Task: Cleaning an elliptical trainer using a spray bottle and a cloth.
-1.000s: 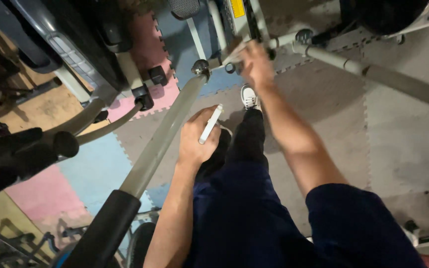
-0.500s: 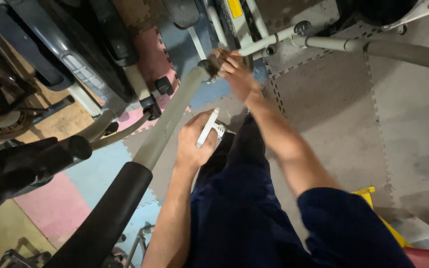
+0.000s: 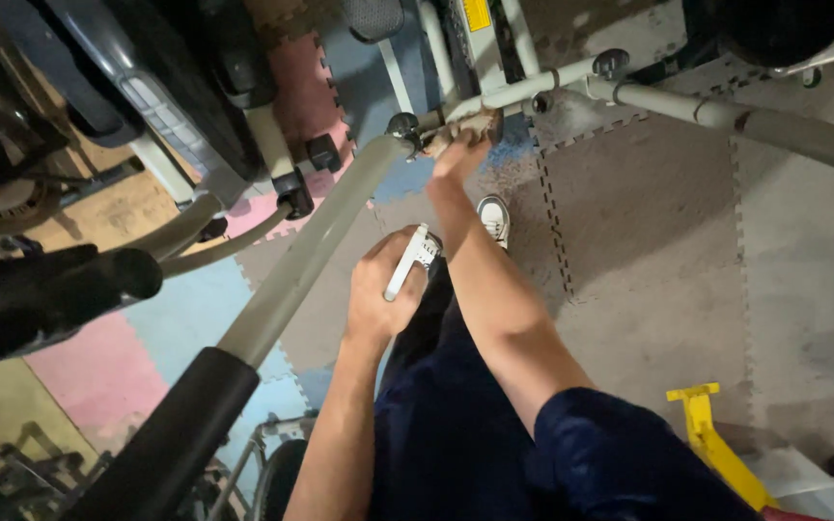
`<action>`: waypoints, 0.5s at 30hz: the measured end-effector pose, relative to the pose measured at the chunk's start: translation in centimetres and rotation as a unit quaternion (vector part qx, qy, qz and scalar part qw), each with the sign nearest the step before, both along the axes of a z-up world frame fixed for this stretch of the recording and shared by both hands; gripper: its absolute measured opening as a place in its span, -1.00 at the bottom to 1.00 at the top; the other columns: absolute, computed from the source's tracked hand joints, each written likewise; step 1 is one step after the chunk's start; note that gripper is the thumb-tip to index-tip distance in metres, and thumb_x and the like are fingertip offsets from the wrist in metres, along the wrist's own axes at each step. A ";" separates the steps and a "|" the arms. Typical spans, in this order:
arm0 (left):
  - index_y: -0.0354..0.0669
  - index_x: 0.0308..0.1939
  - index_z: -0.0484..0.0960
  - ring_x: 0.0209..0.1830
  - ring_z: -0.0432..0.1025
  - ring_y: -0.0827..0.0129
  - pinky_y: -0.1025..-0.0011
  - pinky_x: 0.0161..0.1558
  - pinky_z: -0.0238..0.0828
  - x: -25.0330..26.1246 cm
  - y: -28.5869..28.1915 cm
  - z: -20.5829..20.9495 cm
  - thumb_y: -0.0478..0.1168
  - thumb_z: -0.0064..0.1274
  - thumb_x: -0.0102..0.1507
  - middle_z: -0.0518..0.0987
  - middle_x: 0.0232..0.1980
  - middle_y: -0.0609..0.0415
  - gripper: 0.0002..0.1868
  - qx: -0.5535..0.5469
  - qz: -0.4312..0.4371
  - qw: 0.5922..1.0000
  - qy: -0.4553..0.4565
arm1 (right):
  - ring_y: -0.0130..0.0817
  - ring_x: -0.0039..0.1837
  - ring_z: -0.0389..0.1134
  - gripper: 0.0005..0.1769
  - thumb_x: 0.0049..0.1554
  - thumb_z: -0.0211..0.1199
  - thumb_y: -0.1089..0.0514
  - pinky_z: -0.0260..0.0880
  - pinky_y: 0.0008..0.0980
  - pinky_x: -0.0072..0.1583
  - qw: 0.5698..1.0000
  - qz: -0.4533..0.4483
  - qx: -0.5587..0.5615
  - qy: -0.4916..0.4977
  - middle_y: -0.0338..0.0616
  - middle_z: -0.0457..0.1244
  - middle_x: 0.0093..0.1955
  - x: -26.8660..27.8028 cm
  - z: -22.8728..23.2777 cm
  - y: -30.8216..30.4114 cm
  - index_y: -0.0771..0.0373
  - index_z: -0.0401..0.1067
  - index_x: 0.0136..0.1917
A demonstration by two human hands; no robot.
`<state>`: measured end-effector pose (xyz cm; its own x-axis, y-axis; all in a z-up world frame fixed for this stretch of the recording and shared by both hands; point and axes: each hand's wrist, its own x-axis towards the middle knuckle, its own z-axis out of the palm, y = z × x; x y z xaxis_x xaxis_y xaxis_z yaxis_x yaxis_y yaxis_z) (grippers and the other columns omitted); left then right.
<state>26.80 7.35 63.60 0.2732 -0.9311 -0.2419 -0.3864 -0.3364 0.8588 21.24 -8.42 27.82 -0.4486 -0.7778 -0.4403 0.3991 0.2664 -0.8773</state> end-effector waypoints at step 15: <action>-0.24 0.13 0.62 -0.07 0.56 -0.14 0.17 -0.01 0.50 -2.5 0.9 2.3 -0.27 -0.04 0.16 0.65 -0.05 -0.25 -0.55 -0.006 0.100 0.995 -0.021 | -0.20 -0.01 0.38 -0.71 0.23 0.14 0.19 0.46 -0.25 -0.09 0.775 0.489 0.025 0.399 0.05 0.32 0.15 -6.5 14.3 -1.5 0.22 0.40 0.23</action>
<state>24.34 8.27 65.90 0.4619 -0.8604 -0.2155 -0.3480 -0.3993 0.8482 14.75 -9.94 42.15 0.2004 -0.9086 -0.3665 -0.6791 0.1408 -0.7204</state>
